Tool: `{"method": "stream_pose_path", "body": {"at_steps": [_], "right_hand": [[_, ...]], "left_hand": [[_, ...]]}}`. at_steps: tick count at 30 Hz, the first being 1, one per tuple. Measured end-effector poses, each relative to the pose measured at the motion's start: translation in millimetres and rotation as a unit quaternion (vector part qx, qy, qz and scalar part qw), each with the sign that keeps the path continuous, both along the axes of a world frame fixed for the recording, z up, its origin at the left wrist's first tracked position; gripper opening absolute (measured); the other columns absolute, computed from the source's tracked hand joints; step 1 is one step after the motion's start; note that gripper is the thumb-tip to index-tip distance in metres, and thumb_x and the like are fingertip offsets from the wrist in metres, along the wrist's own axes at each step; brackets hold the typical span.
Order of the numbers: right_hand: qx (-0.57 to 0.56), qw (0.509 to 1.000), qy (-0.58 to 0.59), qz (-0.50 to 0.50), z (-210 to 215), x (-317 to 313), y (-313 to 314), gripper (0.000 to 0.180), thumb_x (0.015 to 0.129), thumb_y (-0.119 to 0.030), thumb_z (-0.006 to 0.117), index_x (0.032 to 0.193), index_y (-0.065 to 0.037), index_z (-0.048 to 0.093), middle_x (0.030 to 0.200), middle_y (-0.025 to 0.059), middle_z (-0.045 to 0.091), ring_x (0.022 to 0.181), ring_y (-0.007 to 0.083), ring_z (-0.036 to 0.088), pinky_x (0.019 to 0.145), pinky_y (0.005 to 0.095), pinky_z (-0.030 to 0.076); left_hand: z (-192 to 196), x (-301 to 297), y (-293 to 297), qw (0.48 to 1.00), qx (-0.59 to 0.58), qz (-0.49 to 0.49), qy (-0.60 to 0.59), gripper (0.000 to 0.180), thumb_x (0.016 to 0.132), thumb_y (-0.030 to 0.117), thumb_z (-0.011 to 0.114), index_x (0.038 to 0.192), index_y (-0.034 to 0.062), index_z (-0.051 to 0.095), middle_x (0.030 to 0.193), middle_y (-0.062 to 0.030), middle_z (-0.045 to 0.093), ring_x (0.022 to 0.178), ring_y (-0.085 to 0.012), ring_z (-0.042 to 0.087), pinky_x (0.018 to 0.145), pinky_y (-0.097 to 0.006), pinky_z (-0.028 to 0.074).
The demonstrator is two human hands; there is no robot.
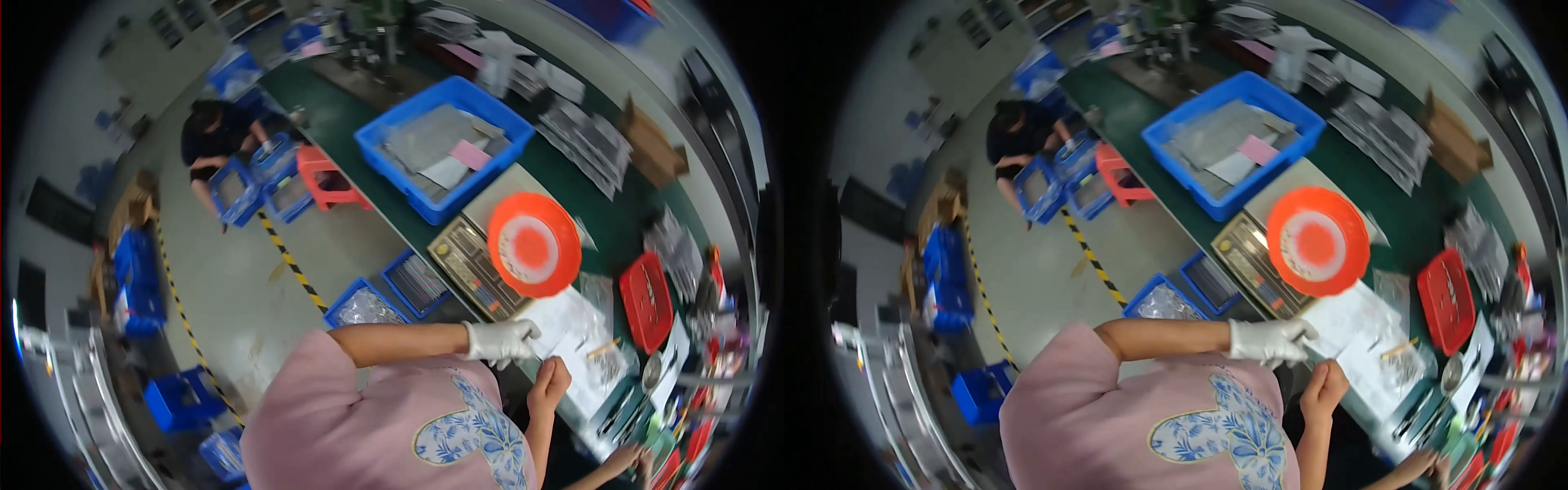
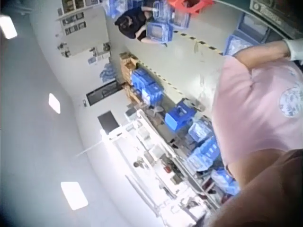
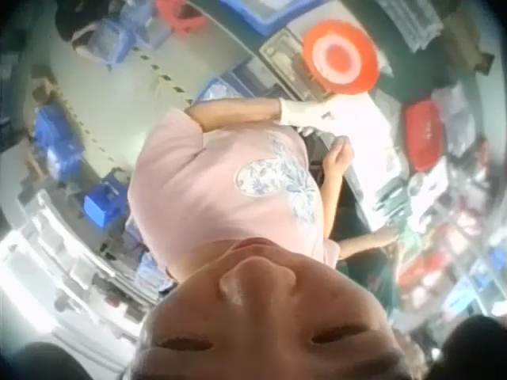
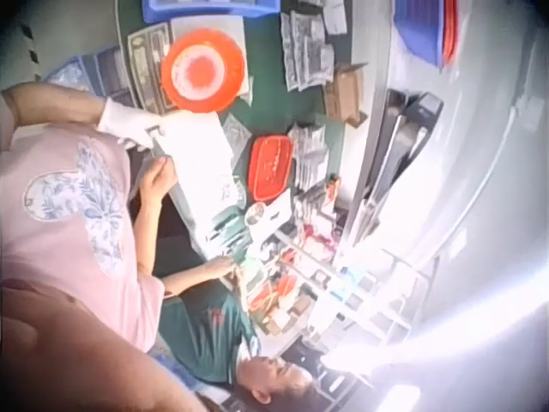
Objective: The recorder uses tweezers to pick up, inspect, and organize small metal components while referring to technical documents.
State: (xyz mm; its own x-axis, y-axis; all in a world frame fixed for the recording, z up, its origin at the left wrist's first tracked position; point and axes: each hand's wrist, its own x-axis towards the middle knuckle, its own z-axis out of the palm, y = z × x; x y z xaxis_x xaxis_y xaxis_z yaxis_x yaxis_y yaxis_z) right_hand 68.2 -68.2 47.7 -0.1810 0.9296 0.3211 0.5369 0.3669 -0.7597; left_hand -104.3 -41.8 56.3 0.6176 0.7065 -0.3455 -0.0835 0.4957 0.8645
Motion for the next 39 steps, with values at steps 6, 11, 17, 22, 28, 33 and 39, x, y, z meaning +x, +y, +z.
{"method": "stream_pose_path", "body": {"at_steps": [6, 11, 17, 22, 28, 33, 39], "right_hand": [[-0.424, 0.787, 0.448, 0.017, -4, 0, 7, 0.034, 0.087, -0.026, 0.043, 0.058, -0.01, 0.032, 0.047, -0.0041, 0.029, 0.038, 0.0034, 0.024, 0.033, 0.018, 0.017], [-0.183, 0.954, 0.232, 0.054, -1, 2, 7, 0.033, 0.088, -0.024, 0.04, 0.059, -0.009, 0.033, 0.047, -0.004, 0.029, 0.038, 0.0024, 0.024, 0.034, 0.0177, 0.017], [-0.368, 0.83, 0.417, 0.036, 4, 0, 11, 0.034, 0.088, -0.024, 0.039, 0.059, -0.009, 0.033, 0.049, -0.0041, 0.029, 0.038, 0.0023, 0.023, 0.034, 0.0176, 0.016], [-0.189, 0.948, 0.255, 0.028, -6, 7, 10, 0.034, 0.088, -0.025, 0.038, 0.059, -0.008, 0.033, 0.049, -0.0039, 0.029, 0.039, 0.0023, 0.022, 0.034, 0.0178, 0.016], [-0.222, 0.936, 0.275, 0.014, 0, 2, 13, 0.036, 0.089, -0.023, 0.037, 0.057, -0.008, 0.03, 0.048, -0.0041, 0.027, 0.039, 0.0025, 0.021, 0.034, 0.0183, 0.016], [-0.128, 0.976, 0.174, -0.002, -3, 1, 12, 0.035, 0.088, -0.022, 0.036, 0.057, -0.008, 0.027, 0.05, -0.0029, 0.027, 0.04, 0.0034, 0.023, 0.036, 0.0194, 0.016], [0.072, 0.997, 0.016, 0.036, -14, 6, 20, 0.034, 0.089, -0.023, 0.036, 0.059, -0.01, 0.028, 0.051, -0.004, 0.024, 0.04, 0.0022, 0.021, 0.036, 0.0185, 0.015]], "left_hand": [[3, -7, -8, 0.771, 0.604, 0.086, 0.183, 0.015, 0.069, 0.009, 0.056, 0.083, 0.0043, 0.053, 0.082, -0.0108, 0.053, 0.069, -0.0237, 0.054, 0.059, -0.032, 0.043], [-9, 1, -4, 0.896, 0.391, 0.204, 0.042, 0.028, 0.074, 0.01, 0.054, 0.102, 0.0074, 0.047, 0.09, -0.0093, 0.052, 0.076, -0.0177, 0.055, 0.061, -0.031, 0.043], [-21, 1, 2, 0.702, 0.676, 0.184, 0.132, 0.048, 0.067, 0.004, 0.054, 0.113, 0.0096, 0.043, 0.093, -0.0081, 0.052, 0.081, -0.0186, 0.053, 0.065, -0.026, 0.043], [7, -13, -5, 0.985, -0.066, 0.12, -0.103, 0.038, 0.08, 0.02, 0.049, 0.115, 0.0058, 0.041, 0.107, -0.0086, 0.047, 0.089, -0.0165, 0.05, 0.063, -0.027, 0.045], [-14, 7, 0, 0.852, 0.458, 0.253, 0.003, 0.011, 0.08, 0.013, 0.051, 0.087, 0.004, 0.053, 0.081, -0.0033, 0.052, 0.07, -0.0108, 0.052, 0.059, -0.023, 0.043], [-2, 4, 1, 0.973, 0.102, 0.181, -0.1, 0.01, 0.079, 0.01, 0.051, 0.084, 0.0015, 0.052, 0.083, -0.0031, 0.052, 0.076, -0.0115, 0.051, 0.061, -0.024, 0.044], [7, -1, -4, 0.99, 0.013, 0.139, -0.032, 0.04, 0.073, 0.007, 0.053, 0.11, -0.0015, 0.042, 0.08, -0.0049, 0.05, 0.071, -0.0129, 0.052, 0.056, -0.028, 0.046]]}}
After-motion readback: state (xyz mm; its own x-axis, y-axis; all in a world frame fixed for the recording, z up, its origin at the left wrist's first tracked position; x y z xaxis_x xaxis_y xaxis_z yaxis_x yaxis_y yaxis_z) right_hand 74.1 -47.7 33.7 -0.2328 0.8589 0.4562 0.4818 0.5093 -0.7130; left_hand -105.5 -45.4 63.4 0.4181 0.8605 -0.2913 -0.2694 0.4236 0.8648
